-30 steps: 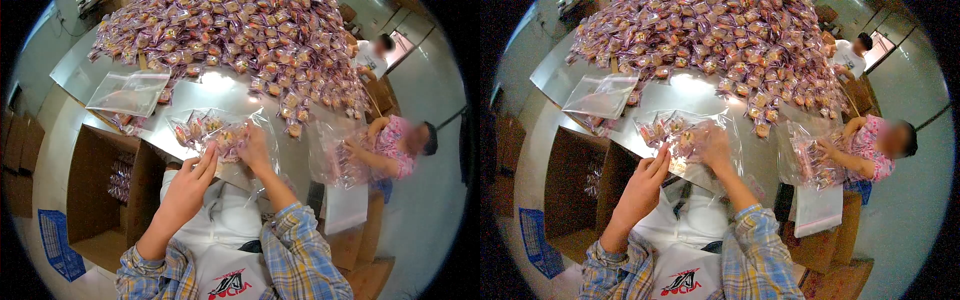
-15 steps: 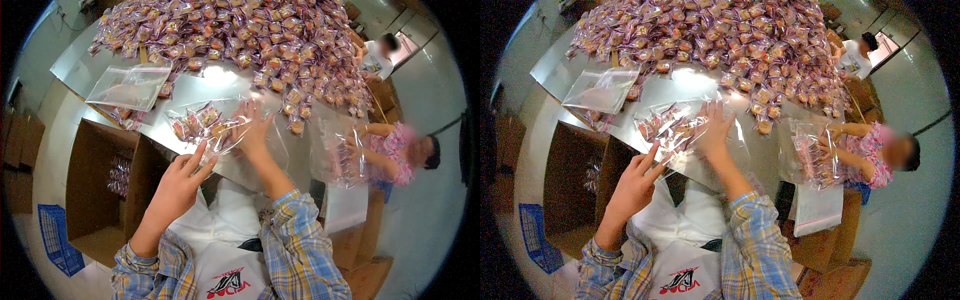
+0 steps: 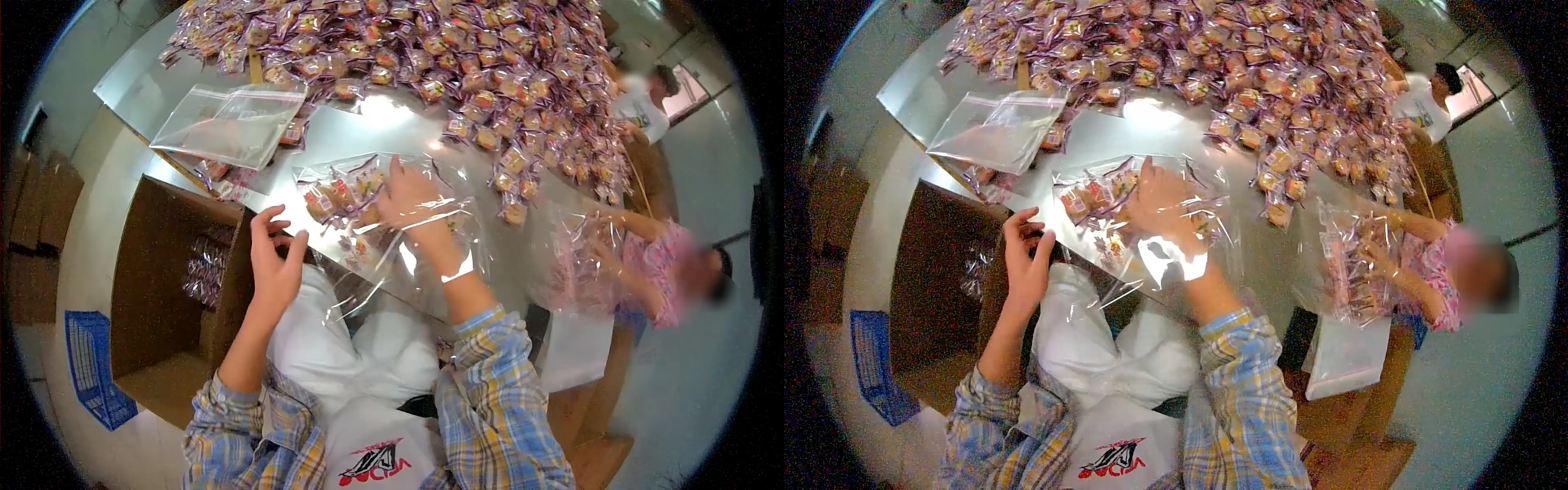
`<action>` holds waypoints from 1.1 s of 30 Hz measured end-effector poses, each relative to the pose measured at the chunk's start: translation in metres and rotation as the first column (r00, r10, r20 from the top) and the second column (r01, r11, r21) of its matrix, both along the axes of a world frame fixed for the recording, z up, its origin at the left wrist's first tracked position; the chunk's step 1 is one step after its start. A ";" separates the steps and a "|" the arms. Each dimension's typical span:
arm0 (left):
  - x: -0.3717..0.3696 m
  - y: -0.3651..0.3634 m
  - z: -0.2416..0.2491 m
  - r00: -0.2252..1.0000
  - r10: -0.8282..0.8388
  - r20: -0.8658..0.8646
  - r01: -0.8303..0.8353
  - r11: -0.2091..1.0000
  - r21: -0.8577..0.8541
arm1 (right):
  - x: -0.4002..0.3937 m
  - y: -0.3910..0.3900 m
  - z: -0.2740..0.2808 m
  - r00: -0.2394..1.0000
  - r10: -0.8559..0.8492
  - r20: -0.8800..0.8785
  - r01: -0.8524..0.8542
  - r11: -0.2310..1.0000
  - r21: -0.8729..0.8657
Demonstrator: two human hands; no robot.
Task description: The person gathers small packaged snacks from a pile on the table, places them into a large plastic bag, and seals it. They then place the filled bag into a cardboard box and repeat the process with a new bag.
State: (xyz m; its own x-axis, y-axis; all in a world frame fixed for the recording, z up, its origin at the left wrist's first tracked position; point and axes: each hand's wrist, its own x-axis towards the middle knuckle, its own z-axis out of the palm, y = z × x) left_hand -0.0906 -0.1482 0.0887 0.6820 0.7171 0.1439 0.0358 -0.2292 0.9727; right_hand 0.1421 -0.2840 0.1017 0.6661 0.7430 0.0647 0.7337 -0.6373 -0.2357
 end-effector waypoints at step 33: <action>0.064 0.044 -0.069 0.990 -0.107 0.088 0.134 0.910 -0.392 | -0.061 0.076 -0.051 0.994 -0.112 -0.021 0.107 0.853 0.510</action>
